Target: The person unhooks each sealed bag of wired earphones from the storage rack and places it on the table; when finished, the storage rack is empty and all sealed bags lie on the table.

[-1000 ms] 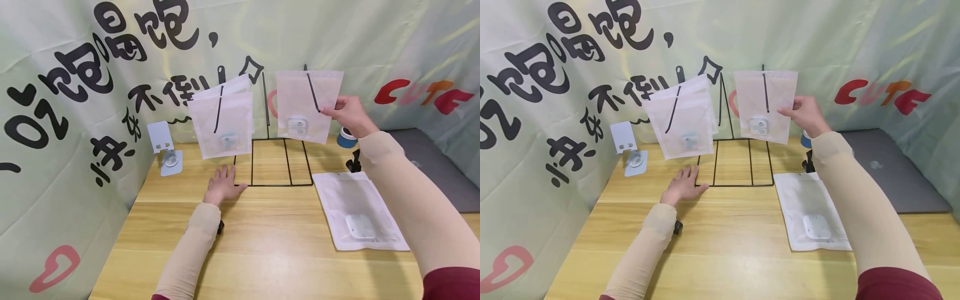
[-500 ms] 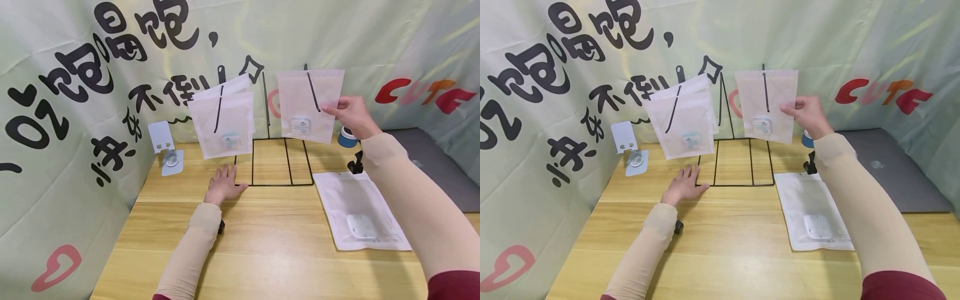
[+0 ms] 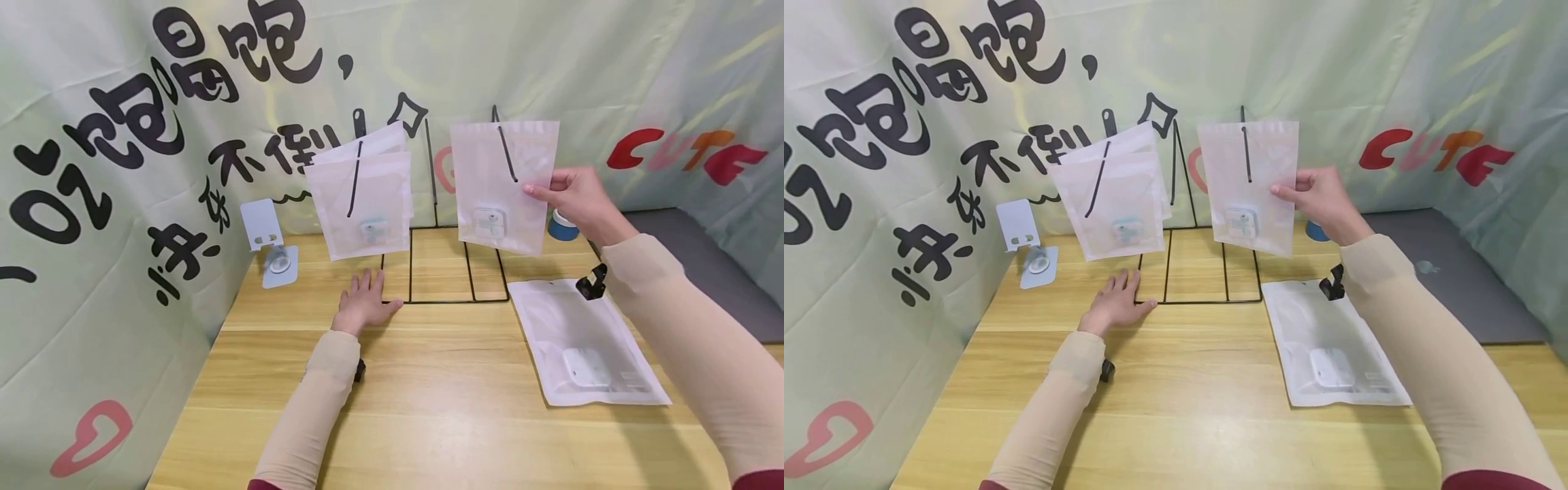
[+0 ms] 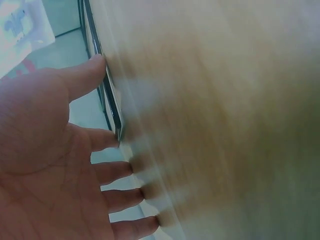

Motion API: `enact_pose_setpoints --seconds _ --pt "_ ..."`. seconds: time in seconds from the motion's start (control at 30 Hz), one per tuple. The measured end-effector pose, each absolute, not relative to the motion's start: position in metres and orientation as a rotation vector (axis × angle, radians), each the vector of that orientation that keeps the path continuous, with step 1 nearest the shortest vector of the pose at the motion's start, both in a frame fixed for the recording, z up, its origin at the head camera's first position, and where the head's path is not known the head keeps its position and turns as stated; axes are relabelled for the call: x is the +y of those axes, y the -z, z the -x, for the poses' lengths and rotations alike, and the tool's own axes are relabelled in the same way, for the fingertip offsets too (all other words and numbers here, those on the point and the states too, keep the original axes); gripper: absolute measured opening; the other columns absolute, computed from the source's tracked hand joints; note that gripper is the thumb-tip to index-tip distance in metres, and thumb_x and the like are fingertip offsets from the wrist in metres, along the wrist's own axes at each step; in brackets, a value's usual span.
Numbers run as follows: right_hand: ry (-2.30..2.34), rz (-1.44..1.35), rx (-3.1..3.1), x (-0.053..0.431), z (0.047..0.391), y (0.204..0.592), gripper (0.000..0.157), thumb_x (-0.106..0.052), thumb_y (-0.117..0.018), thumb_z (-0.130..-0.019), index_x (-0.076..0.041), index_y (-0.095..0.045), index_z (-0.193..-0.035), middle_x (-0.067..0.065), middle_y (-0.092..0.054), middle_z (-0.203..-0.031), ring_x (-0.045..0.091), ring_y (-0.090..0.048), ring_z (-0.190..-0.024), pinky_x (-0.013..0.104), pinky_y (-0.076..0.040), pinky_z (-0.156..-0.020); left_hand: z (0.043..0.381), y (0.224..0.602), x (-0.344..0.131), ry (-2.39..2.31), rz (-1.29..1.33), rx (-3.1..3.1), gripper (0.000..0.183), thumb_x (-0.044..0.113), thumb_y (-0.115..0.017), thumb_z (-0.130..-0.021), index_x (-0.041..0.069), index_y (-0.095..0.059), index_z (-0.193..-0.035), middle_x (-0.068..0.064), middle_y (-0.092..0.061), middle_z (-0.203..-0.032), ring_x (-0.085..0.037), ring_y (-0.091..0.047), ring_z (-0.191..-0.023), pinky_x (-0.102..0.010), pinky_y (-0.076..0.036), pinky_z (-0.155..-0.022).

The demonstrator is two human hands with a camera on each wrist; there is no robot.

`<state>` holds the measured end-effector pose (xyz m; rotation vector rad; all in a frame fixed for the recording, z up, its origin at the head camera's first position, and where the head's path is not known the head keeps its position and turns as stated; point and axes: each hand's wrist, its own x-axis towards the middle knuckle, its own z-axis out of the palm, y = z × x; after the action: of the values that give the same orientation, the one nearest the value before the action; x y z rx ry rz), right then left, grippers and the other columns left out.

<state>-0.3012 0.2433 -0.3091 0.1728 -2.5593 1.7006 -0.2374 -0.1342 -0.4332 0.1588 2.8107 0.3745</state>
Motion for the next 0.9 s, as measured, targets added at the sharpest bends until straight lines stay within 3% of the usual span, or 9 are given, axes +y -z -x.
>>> enact_pose_setpoints --seconds 0.2,0.43,0.57,0.73,0.9 --pt "-1.688 -0.211 -2.581 0.245 0.286 0.309 0.042 -0.030 -0.078 -0.086 -0.006 -0.073 -0.120 -0.004 -0.074 -0.100 0.016 -0.064 -0.091 0.025 -0.049 -0.073 0.238 0.435 -0.135 -0.385 -0.158 2.816 0.082 0.057 -0.046 -0.100 0.014 -0.011 -0.160 -0.016 -0.006 -0.163 -0.041 -0.003 -0.147 -0.061 -0.012 -0.114" --pt "-1.621 -0.266 -2.629 0.248 0.265 0.309 0.040 -0.031 -0.077 -0.087 -0.004 -0.074 -0.117 0.001 -0.075 -0.098 0.015 -0.066 -0.091 0.023 -0.051 -0.074 0.238 0.435 -0.135 -0.403 -0.163 2.806 0.082 0.057 -0.046 -0.100 0.015 -0.011 -0.160 -0.016 -0.005 -0.163 -0.041 -0.002 -0.147 -0.061 -0.011 -0.113" --pt "-1.581 -0.269 -2.649 0.248 0.250 0.309 0.035 -0.032 -0.078 -0.087 -0.004 -0.077 -0.107 0.007 -0.074 -0.081 0.015 -0.054 -0.070 0.025 -0.041 -0.059 0.239 0.437 -0.135 -0.399 -0.169 2.801 0.082 0.058 -0.046 -0.099 0.015 -0.010 -0.160 -0.016 -0.005 -0.164 -0.041 -0.002 -0.147 -0.061 -0.011 -0.113" --pt "-1.537 -0.285 -2.656 0.248 0.233 0.308 0.030 -0.031 -0.080 -0.085 -0.001 -0.077 -0.093 0.004 -0.049 -0.053 0.020 -0.026 -0.054 0.036 -0.026 -0.048 0.239 0.436 -0.135 -0.396 -0.175 2.803 0.083 0.059 -0.046 -0.099 0.015 -0.010 -0.160 -0.016 -0.005 -0.164 -0.041 -0.002 -0.147 -0.061 -0.011 -0.113" --pt "-1.485 -0.278 -2.685 0.250 0.218 0.307 0.033 -0.032 -0.080 -0.085 0.000 -0.074 -0.081 0.001 -0.035 -0.052 0.023 -0.026 -0.053 0.037 -0.027 -0.047 0.238 0.435 -0.136 -0.397 -0.178 2.803 0.084 0.059 -0.046 -0.099 0.015 -0.010 -0.160 -0.016 -0.005 -0.164 -0.041 -0.002 -0.147 -0.061 -0.011 -0.113"
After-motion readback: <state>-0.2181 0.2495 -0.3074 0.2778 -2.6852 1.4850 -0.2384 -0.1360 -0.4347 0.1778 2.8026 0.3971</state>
